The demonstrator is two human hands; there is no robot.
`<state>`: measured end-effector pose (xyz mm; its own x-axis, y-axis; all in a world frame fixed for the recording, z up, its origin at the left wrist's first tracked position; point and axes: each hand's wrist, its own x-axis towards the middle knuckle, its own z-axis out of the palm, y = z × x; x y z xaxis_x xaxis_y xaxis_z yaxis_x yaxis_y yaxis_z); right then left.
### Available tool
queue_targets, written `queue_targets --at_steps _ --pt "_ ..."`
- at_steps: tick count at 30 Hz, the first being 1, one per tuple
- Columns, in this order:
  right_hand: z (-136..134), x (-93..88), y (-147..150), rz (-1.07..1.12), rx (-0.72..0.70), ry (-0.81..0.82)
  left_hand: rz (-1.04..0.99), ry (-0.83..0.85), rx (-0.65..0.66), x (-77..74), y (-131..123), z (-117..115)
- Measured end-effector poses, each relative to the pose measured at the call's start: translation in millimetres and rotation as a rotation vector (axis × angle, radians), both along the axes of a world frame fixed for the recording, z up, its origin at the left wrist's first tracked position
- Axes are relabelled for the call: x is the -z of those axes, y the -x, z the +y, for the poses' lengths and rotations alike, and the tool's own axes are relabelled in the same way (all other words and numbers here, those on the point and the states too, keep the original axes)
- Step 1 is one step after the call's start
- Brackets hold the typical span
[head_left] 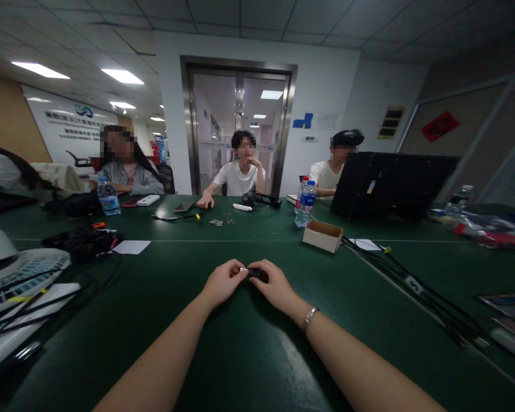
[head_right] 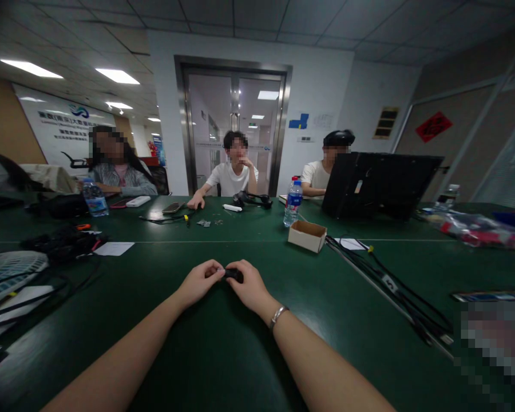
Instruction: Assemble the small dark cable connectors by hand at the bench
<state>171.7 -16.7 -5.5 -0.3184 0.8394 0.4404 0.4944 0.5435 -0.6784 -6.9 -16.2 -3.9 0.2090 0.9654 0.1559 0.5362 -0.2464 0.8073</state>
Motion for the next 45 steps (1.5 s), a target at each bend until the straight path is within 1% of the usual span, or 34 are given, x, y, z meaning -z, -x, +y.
queue_targets --at_steps 4,9,16,23,29,33,41,45 --pt "-0.7 -0.9 -0.4 -0.001 0.007 0.012 -0.048 0.015 0.008 0.7 0.5 1.4" --pt "-2.4 -3.1 0.4 0.0 0.012 0.017 -0.135 0.012 0.074 0.9 1.4 2.2" --pt "-3.6 -4.9 0.2 0.001 0.015 0.023 -0.134 0.003 0.079 0.8 1.8 2.2" --pt "-4.1 -6.5 0.4 -0.004 0.013 0.043 -0.144 -0.013 0.116 3.1 4.2 4.0" --pt "-3.2 -5.2 0.4 0.011 0.002 0.016 -0.148 0.009 0.074 3.8 2.1 5.0" --pt "-4.9 -7.5 -0.1 0.005 0.001 0.044 -0.164 0.052 0.042 3.1 0.6 3.5" --pt "-3.6 -4.7 -0.8 -0.003 -0.005 0.037 -0.231 0.049 0.083 1.2 1.9 2.4" --pt "-3.6 -4.8 -0.9 -0.004 -0.006 0.031 -0.221 0.031 0.081 0.9 2.2 2.4"
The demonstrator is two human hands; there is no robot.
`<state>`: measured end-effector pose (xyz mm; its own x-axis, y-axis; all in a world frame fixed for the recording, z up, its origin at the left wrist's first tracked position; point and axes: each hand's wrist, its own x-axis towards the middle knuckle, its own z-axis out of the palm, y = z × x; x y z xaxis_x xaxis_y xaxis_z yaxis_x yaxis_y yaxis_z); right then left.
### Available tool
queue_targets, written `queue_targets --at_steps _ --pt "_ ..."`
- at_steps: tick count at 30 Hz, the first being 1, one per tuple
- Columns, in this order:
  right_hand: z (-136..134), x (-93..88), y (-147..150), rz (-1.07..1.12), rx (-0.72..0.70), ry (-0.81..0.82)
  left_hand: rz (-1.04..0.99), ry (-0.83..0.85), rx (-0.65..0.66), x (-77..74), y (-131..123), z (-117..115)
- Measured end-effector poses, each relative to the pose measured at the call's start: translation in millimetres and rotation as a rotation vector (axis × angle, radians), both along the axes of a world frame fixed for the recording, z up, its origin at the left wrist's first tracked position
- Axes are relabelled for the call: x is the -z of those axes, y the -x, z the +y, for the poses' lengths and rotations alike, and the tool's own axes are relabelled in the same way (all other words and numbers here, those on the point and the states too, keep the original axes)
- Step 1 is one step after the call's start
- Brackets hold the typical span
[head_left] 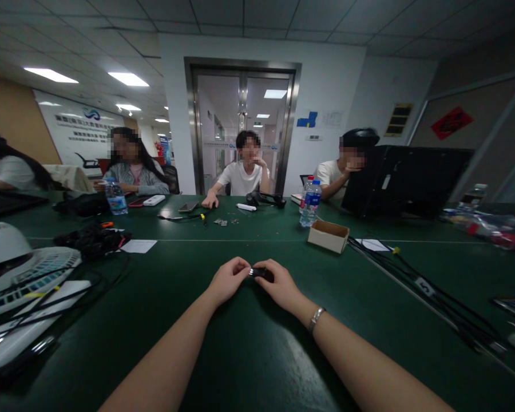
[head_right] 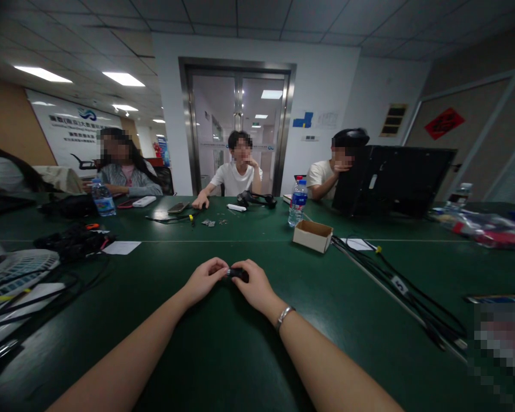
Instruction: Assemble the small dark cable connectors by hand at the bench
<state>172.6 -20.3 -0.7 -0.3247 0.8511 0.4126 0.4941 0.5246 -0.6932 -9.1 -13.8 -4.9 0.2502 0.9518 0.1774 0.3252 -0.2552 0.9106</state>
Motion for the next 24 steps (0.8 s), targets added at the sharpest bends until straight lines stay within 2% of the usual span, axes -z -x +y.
queue_targets --at_steps 9,24 --pt "-1.8 -2.1 0.9 0.0 0.011 0.015 -0.06 -0.027 0.013 9.3 0.4 6.4" --pt "-2.4 -3.9 1.7 0.005 0.019 0.028 -0.061 -0.051 -0.019 5.8 0.5 5.0"
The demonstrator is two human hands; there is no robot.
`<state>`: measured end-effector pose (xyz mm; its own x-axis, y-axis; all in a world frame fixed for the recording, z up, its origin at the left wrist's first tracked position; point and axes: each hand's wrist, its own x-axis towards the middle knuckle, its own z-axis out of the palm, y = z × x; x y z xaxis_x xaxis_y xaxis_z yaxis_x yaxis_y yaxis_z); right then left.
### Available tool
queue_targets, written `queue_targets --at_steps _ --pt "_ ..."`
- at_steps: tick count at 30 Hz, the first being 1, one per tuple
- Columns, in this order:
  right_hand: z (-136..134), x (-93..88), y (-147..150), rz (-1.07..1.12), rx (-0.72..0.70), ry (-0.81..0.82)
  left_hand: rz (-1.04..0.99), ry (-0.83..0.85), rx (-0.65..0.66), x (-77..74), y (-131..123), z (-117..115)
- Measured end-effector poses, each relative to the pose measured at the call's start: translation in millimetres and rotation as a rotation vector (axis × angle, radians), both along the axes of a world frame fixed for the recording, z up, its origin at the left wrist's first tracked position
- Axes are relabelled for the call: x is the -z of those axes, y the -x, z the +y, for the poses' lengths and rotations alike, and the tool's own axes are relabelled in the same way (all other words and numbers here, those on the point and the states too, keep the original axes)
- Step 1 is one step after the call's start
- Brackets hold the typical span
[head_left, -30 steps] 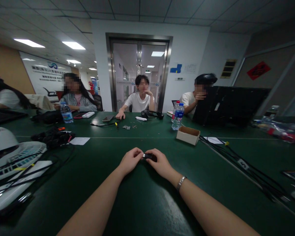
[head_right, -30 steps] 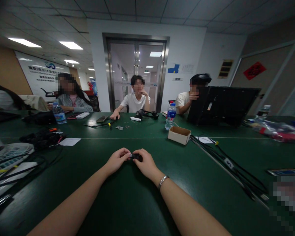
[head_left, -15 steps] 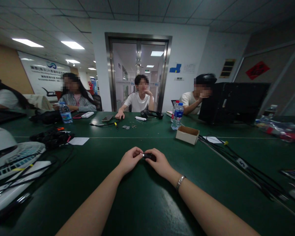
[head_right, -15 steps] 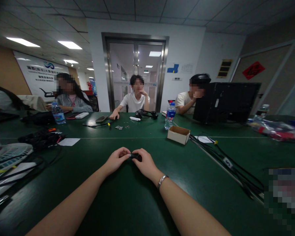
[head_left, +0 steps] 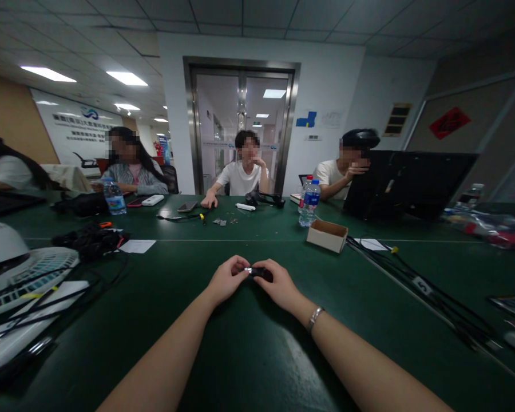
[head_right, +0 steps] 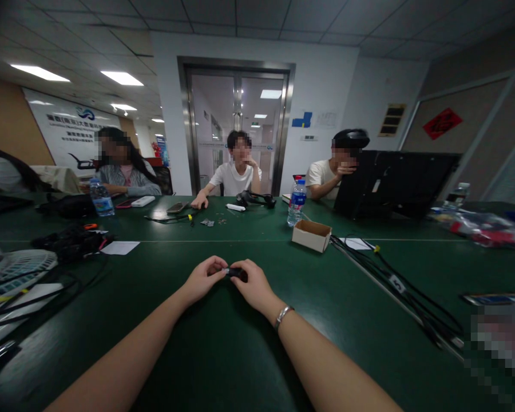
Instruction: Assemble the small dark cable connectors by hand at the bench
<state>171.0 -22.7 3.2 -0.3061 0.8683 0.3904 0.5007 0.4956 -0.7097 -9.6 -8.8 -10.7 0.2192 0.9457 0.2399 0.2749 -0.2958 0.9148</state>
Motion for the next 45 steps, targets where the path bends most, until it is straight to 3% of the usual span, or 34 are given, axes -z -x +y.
queue_targets --at_steps 45 --pt "3.9 4.6 0.1 -0.003 0.003 -0.007 -0.092 0.062 0.001 -5.2 -1.3 -4.9"
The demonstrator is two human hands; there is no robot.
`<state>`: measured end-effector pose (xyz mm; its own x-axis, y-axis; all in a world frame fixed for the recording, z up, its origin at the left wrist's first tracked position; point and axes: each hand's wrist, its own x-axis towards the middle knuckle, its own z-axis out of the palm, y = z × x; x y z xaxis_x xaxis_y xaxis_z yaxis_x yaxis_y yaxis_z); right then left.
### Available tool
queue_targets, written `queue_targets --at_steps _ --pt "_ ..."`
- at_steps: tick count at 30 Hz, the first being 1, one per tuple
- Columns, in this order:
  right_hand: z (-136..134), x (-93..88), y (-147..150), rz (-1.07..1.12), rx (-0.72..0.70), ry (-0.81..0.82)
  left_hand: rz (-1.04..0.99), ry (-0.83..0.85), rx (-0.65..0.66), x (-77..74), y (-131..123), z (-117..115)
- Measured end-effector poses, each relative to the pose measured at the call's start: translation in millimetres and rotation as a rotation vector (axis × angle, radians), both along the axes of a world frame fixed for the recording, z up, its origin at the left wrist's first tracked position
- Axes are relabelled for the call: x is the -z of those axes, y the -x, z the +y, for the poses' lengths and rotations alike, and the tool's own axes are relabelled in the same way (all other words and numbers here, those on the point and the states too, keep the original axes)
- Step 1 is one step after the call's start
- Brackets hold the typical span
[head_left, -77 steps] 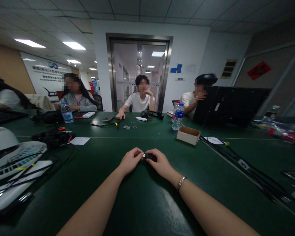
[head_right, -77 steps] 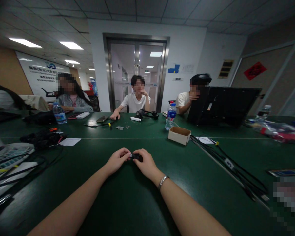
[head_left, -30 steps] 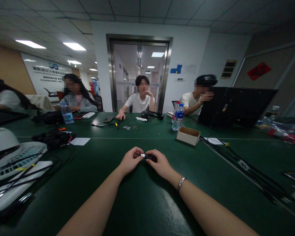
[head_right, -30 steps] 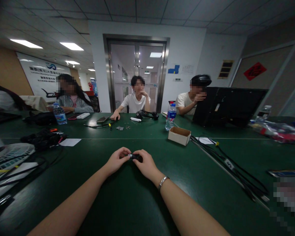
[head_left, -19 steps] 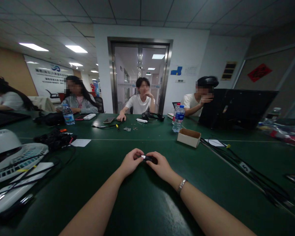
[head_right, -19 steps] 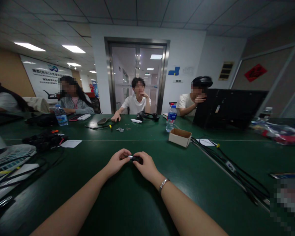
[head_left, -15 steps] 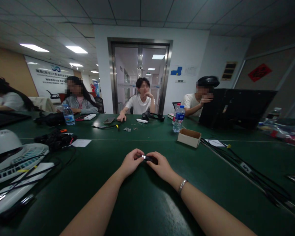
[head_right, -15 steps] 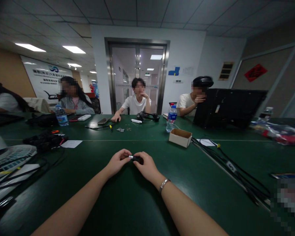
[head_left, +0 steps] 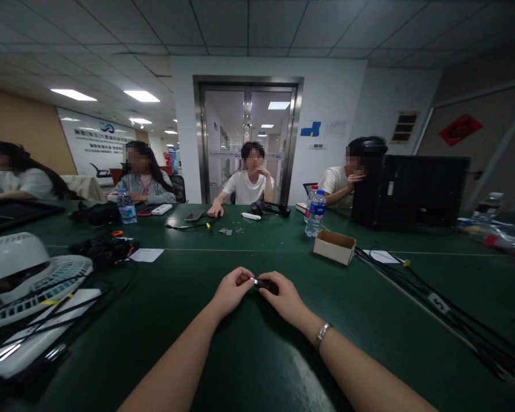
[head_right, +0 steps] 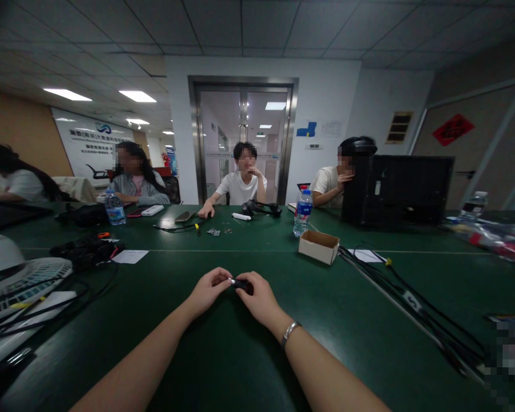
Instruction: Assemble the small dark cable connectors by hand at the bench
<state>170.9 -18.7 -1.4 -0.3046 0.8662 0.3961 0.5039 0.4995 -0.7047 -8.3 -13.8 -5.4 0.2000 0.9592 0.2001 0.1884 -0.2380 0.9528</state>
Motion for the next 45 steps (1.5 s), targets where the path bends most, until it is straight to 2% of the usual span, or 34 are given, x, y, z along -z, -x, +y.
queue_targets --at_steps 38,45 --pt "0.7 1.7 -0.5 -0.009 -0.005 -0.009 0.022 -0.001 -0.009 1.5 0.2 1.7" --pt "-0.3 0.9 0.2 -0.025 -0.025 -0.021 -0.013 0.002 0.021 0.0 -0.3 -0.1"
